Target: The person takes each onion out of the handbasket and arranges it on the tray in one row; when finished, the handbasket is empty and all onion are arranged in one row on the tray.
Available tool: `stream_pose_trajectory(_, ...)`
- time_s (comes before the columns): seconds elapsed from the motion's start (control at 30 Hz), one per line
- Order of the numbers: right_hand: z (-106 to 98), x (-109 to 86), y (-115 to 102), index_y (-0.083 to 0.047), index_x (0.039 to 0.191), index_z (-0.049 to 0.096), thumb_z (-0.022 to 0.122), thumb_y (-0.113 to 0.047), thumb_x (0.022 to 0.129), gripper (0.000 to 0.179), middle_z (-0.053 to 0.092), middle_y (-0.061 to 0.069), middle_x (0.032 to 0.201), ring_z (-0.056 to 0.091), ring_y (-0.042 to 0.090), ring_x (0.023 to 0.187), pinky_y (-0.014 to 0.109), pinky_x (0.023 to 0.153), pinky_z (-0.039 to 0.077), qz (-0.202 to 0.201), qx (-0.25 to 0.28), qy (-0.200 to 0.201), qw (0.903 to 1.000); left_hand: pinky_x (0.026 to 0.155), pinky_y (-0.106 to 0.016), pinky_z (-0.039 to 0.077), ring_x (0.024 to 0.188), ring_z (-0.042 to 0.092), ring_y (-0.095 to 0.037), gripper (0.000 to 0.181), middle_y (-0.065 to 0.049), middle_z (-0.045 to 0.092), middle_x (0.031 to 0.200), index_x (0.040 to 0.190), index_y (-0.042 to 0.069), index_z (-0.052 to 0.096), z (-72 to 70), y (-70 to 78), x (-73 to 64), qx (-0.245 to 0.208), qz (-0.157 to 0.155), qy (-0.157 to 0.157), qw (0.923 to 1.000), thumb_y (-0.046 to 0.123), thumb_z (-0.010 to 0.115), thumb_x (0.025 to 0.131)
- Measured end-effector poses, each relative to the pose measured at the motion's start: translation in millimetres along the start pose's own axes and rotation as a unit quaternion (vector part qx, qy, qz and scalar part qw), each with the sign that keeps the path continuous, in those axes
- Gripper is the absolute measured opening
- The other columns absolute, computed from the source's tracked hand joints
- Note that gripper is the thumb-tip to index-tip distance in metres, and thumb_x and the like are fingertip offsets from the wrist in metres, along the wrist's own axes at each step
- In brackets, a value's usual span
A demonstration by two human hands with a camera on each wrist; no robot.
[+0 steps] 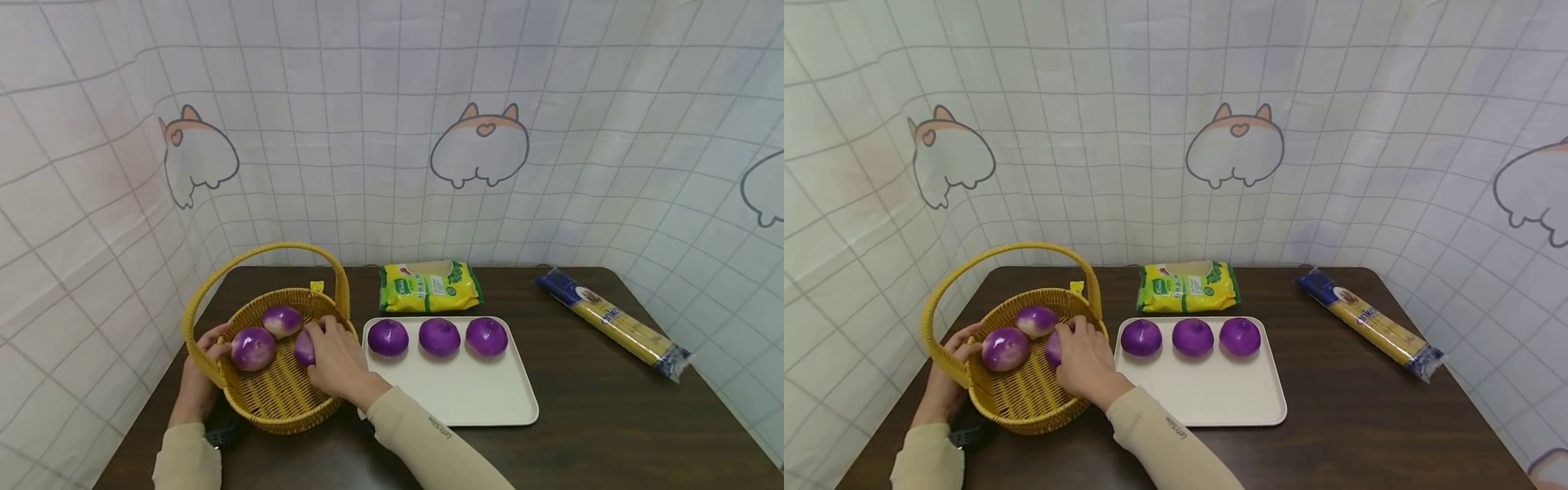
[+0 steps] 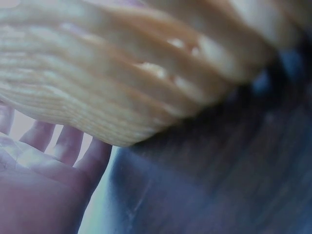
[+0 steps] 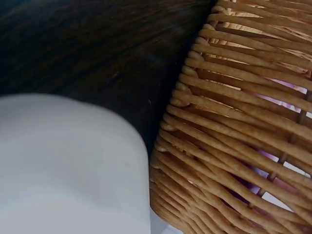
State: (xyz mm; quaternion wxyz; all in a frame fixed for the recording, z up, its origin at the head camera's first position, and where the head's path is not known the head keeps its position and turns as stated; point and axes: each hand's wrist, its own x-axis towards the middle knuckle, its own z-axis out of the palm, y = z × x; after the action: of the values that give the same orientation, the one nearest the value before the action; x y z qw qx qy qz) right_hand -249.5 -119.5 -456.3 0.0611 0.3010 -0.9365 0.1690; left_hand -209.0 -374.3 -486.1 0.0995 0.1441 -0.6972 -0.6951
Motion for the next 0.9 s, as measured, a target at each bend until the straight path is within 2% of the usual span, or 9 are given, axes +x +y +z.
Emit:
stream_pose_trajectory(0.2, -0.5, 0.9, 0.9, -0.024, 0.143, 0.045, 0.075, -0.034, 0.080, 0.070, 0.046, 0.003, 0.136, 0.055, 0.016, 0.111, 0.034, 0.089, 0.049, -0.009, -0.005, -0.022, 0.9997, 0.080, -0.015, 0.050, 0.105, 0.054, -0.006, 0.049, -0.002, 0.044, 0.132, 0.145, 0.009, 0.043, 1.2, 4.1, -1.4, -0.005, 0.002, -0.005, 1.0000, 0.024, 0.053, 0.100)
stream_pose_trajectory(0.33, -3.2, 0.7, -0.5, -0.026, 0.144, 0.043, 0.076, -0.039, 0.080, 0.074, 0.053, -0.001, 0.131, 0.058, 0.012, 0.108, 0.032, 0.085, 0.050, -0.019, -0.016, -0.060, 0.9979, 0.080, -0.015, 0.050, 0.105, 0.053, -0.005, 0.049, -0.005, 0.043, 0.135, 0.145, 0.009, 0.043, 1.0, 4.5, -1.5, 0.001, 0.002, -0.005, 1.0000, 0.024, 0.052, 0.100)
stream_pose_trajectory(0.47, -6.0, -0.2, -1.1, -0.027, 0.145, 0.042, 0.076, -0.048, 0.079, 0.077, 0.057, -0.004, 0.128, 0.059, 0.011, 0.108, 0.033, 0.088, 0.049, -0.031, -0.015, -0.095, 0.9948, 0.080, -0.014, 0.049, 0.107, 0.051, -0.005, 0.048, -0.007, 0.039, 0.141, 0.146, 0.010, 0.043, 1.6, 5.2, -1.7, 0.005, 0.003, -0.006, 1.0000, 0.024, 0.051, 0.100)
stream_pose_trajectory(0.6, -8.0, 1.0, -2.4, -0.027, 0.150, 0.035, 0.075, -0.053, 0.078, 0.087, 0.051, -0.003, 0.139, 0.054, 0.013, 0.120, 0.034, 0.095, 0.046, -0.041, -0.012, -0.112, 0.9928, 0.080, -0.015, 0.050, 0.105, 0.053, -0.005, 0.048, -0.006, 0.042, 0.136, 0.145, 0.007, 0.043, 3.8, 11.2, -6.3, -0.002, 0.008, -0.008, 0.9999, 0.022, 0.051, 0.100)
stream_pose_trajectory(0.73, -8.1, 3.0, -3.7, -0.027, 0.154, 0.027, 0.076, -0.052, 0.079, 0.094, 0.038, -0.002, 0.152, 0.045, 0.015, 0.132, 0.034, 0.102, 0.043, -0.069, -0.005, -0.126, 0.9897, 0.081, -0.016, 0.050, 0.104, 0.054, -0.005, 0.048, -0.004, 0.043, 0.131, 0.144, 0.004, 0.043, 5.0, 15.2, -11.3, -0.012, 0.013, -0.010, 0.9998, 0.019, 0.051, 0.100)
stream_pose_trajectory(0.8, -7.8, 3.3, -3.1, -0.027, 0.154, 0.028, 0.075, -0.053, 0.080, 0.092, 0.037, -0.002, 0.153, 0.045, 0.015, 0.133, 0.034, 0.103, 0.042, -0.081, 0.003, -0.130, 0.9882, 0.081, -0.015, 0.050, 0.104, 0.054, -0.005, 0.048, -0.005, 0.043, 0.132, 0.144, 0.004, 0.042, 5.2, 15.1, -11.9, -0.010, 0.014, -0.011, 0.9998, 0.019, 0.051, 0.100)
stream_pose_trajectory(0.9, -8.2, 2.7, -0.8, -0.030, 0.149, 0.036, 0.069, -0.058, 0.082, 0.081, 0.043, -0.004, 0.147, 0.050, 0.013, 0.126, 0.034, 0.100, 0.044, -0.081, 0.027, -0.127, 0.9882, 0.081, -0.015, 0.050, 0.105, 0.053, -0.005, 0.048, -0.005, 0.043, 0.133, 0.144, 0.004, 0.042, 5.1, 13.5, -10.1, -0.008, 0.012, -0.012, 0.9998, 0.020, 0.051, 0.100)
